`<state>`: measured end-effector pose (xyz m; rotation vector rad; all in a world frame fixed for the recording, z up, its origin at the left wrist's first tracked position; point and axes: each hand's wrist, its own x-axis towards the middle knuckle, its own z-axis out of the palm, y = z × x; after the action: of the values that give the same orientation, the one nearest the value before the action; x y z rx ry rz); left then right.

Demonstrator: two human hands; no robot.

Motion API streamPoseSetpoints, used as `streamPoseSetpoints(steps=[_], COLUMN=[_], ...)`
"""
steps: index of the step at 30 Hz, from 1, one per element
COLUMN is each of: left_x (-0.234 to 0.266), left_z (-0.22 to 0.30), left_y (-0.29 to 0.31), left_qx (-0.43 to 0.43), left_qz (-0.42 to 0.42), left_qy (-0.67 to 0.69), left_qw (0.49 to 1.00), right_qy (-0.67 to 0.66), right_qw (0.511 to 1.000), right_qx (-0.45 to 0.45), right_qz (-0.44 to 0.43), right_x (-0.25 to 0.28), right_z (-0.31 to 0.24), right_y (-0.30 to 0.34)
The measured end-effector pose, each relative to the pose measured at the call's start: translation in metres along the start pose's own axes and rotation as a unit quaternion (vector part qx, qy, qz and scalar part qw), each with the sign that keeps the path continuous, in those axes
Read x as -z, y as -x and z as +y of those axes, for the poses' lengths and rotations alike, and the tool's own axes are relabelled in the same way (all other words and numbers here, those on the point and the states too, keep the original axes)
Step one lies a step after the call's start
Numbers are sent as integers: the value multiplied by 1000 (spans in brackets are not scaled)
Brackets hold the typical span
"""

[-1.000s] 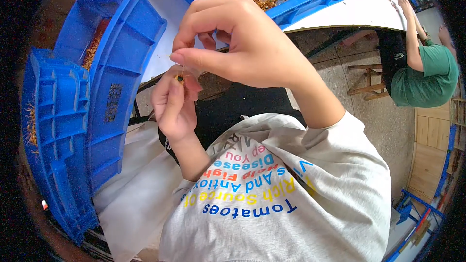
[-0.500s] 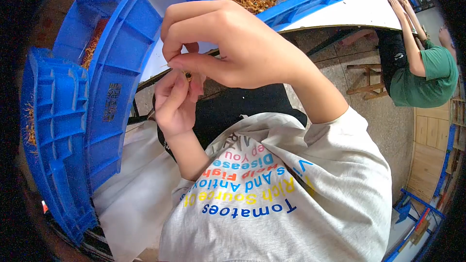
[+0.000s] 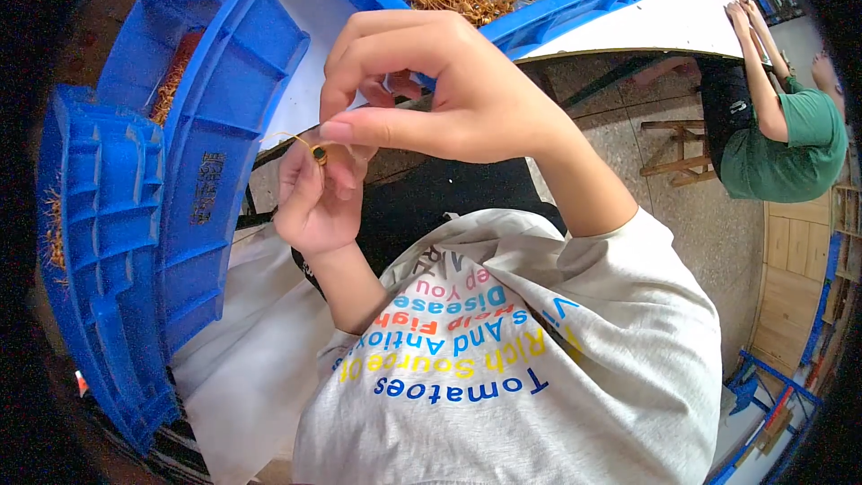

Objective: Assembling small metal terminals and wires at a workshop bench.

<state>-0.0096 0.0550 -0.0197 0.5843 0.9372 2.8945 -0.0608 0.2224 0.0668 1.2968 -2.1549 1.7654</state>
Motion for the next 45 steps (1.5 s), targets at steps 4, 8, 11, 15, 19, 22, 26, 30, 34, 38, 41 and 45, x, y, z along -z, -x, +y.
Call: streamPoseSetpoints(steps=[4, 8, 11, 15, 19, 22, 26, 30, 34, 38, 41, 45], left_x=[0, 1, 0, -11, -15, -18, -22, -21, -22, -24, -23, -17], left_z=[0, -2, -2, -2, 2, 2, -1, 2, -2, -4, -4, -4], left_y=[-1, -1, -1, 0, -2, -3, -4, 0, 1, -1, -3, -2], left_qx=[17, 19, 14, -81, -114, -128, -141, -110, -116, -134, -151, -184], left_qz=[-38, -54, -56, 94, 93, 90, 84, 45, 61, 93, 120, 100], left_qy=[-18, -44, -66, -233, -273, -299, -339, -384, -342, -312, -297, -281], left_qw=[999, 997, 996, 964, 951, 941, 926, 916, 931, 936, 935, 937], right_qy=[11, -3, -23, 23, 74, 97, 112, 148, 131, 105, 84, 12], right_qw=[999, 999, 999, 990, 987, 986, 987, 978, 978, 981, 984, 983], right_qx=[33, 37, 31, 11, 31, 39, 44, 37, 60, 55, 42, 41], right_qz=[-3, 11, 24, 141, 141, 133, 107, 145, 148, 151, 151, 178], right_x=[5, 2, 0, -5, -10, -14, -19, -22, -26, -27, -27, -22], right_z=[9, 11, 10, -4, -11, -9, -5, -2, -3, -6, -7, -5], right_y=[0, -1, -3, 3, 16, 22, 28, 31, 33, 34, 34, 36])
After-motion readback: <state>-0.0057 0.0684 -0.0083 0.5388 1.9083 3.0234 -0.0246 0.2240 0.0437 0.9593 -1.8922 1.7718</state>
